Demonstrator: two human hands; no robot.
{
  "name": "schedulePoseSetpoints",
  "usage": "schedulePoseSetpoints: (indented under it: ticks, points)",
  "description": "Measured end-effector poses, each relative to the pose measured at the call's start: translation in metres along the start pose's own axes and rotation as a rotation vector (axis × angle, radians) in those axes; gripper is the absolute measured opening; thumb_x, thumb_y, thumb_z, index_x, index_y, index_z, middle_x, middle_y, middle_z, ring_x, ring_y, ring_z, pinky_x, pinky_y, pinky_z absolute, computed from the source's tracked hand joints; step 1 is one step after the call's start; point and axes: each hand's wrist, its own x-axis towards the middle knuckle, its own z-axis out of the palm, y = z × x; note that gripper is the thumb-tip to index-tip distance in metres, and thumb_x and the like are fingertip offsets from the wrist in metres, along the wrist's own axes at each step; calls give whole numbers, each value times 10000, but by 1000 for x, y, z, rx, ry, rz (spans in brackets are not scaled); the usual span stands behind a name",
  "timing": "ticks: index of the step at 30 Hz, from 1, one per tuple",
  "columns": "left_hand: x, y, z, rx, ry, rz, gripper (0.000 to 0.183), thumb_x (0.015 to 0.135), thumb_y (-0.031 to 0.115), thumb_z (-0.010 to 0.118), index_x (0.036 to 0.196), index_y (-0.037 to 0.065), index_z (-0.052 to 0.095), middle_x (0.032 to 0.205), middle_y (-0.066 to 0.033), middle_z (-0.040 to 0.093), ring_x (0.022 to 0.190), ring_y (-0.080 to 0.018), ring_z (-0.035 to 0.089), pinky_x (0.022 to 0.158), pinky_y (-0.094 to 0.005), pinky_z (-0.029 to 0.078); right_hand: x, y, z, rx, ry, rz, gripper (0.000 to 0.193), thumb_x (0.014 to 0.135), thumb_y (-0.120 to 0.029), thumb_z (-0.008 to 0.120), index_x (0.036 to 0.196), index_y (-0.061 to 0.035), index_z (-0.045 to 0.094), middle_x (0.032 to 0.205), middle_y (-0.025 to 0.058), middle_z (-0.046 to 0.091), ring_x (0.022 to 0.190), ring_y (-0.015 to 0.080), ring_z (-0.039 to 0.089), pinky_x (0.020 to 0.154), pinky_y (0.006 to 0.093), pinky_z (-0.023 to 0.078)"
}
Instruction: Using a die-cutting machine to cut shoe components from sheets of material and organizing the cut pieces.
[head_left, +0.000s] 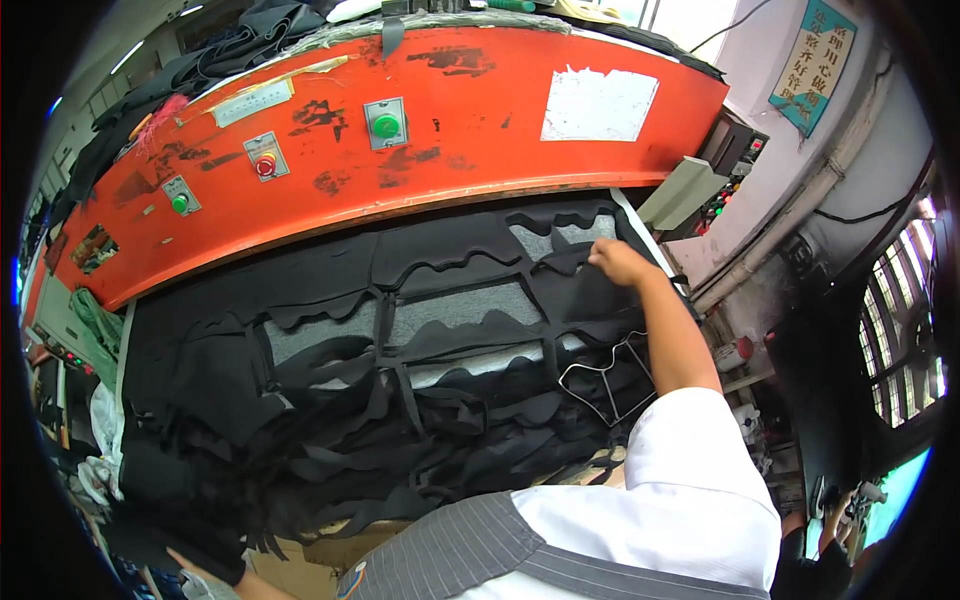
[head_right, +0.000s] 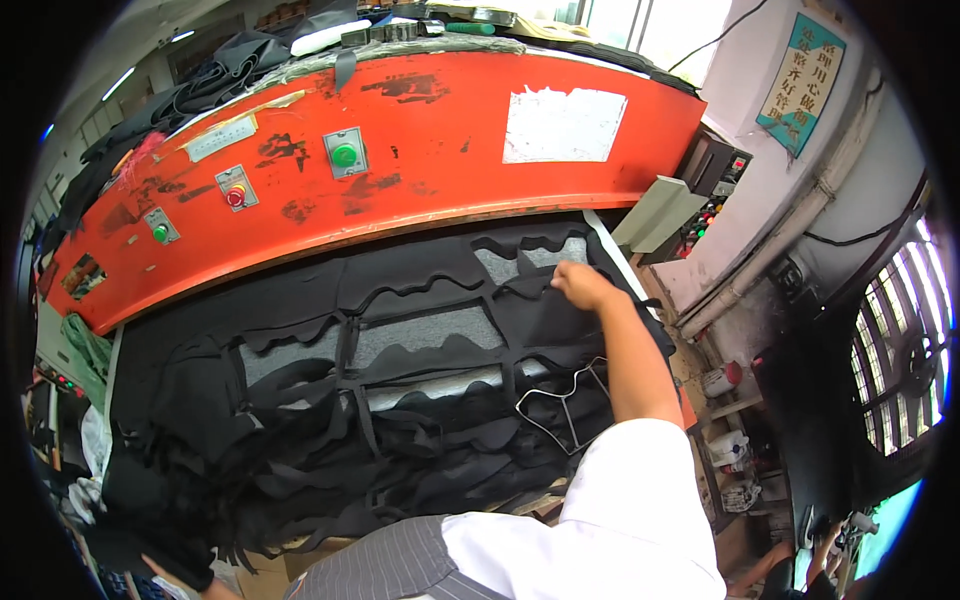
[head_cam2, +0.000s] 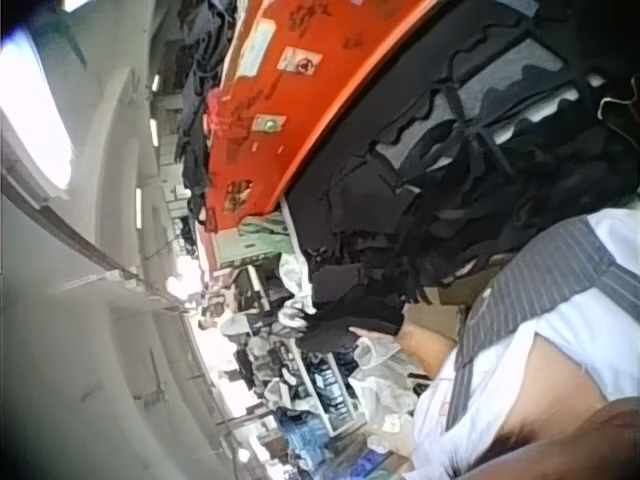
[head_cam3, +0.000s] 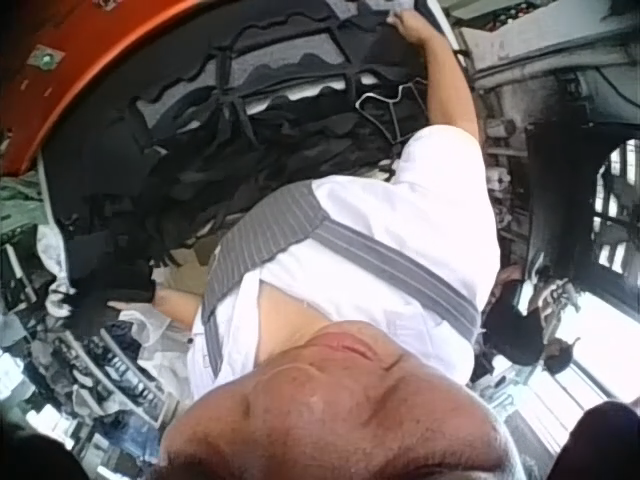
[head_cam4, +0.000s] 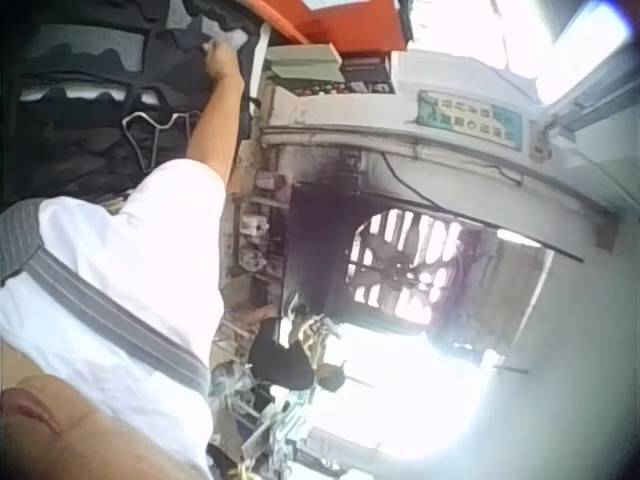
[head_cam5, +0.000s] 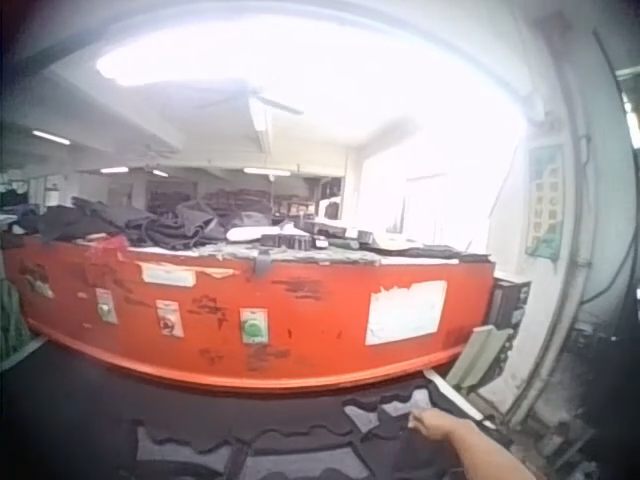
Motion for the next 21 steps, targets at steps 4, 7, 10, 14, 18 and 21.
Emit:
schedulePoseSetpoints:
  ticks: [4,7,10,14,18,21]
  points:
    - [-22,36,-24,-283,305,-225,537,946,326,458,1354,-20,426,1383,-168,472,1269,-302,452,1116,-433,297,-44,-54,-78,327,438,-191,144,957,-174,507,908,-39,495,760,6,465,740,103,441,673,269,408]
    - [-36,55,-47,-493,567,-360,534,948,330,442,1374,8,426,1394,-159,463,1282,-297,444,1129,-443,276,-27,-98,-95,456,340,-339,90,949,-105,514,900,-45,469,775,-22,417,733,74,388,669,226,374]
    - [-64,56,-80,-628,794,-423,534,950,333,431,1388,27,426,1401,-153,458,1290,-293,439,1138,-449,262,12,-159,-64,367,281,-534,107,942,-117,533,917,-33,471,805,50,479,767,147,458,734,279,414]
    - [-100,65,-103,-302,911,-253,529,922,295,522,1351,-10,461,1389,-161,466,1255,-281,461,1120,-383,295,101,-185,16,357,295,-543,120,930,-130,526,934,-19,479,854,159,561,784,279,521,751,372,442]
    - [-180,92,-192,-69,597,-613,496,919,351,560,1238,-28,577,1249,-133,572,1146,-225,526,1041,-340,361,151,-184,82,-120,241,-454,297,905,-256,537,1055,-6,589,1141,252,576,1113,390,541,923,456,429]
    - [-234,142,-215,-298,699,-503,425,927,289,568,1179,-52,597,1175,-109,619,1066,-209,586,997,-322,416,153,-190,83,-292,81,-244,551,877,-404,576,1156,70,575,1227,277,553,1174,415,504,1012,434,381]
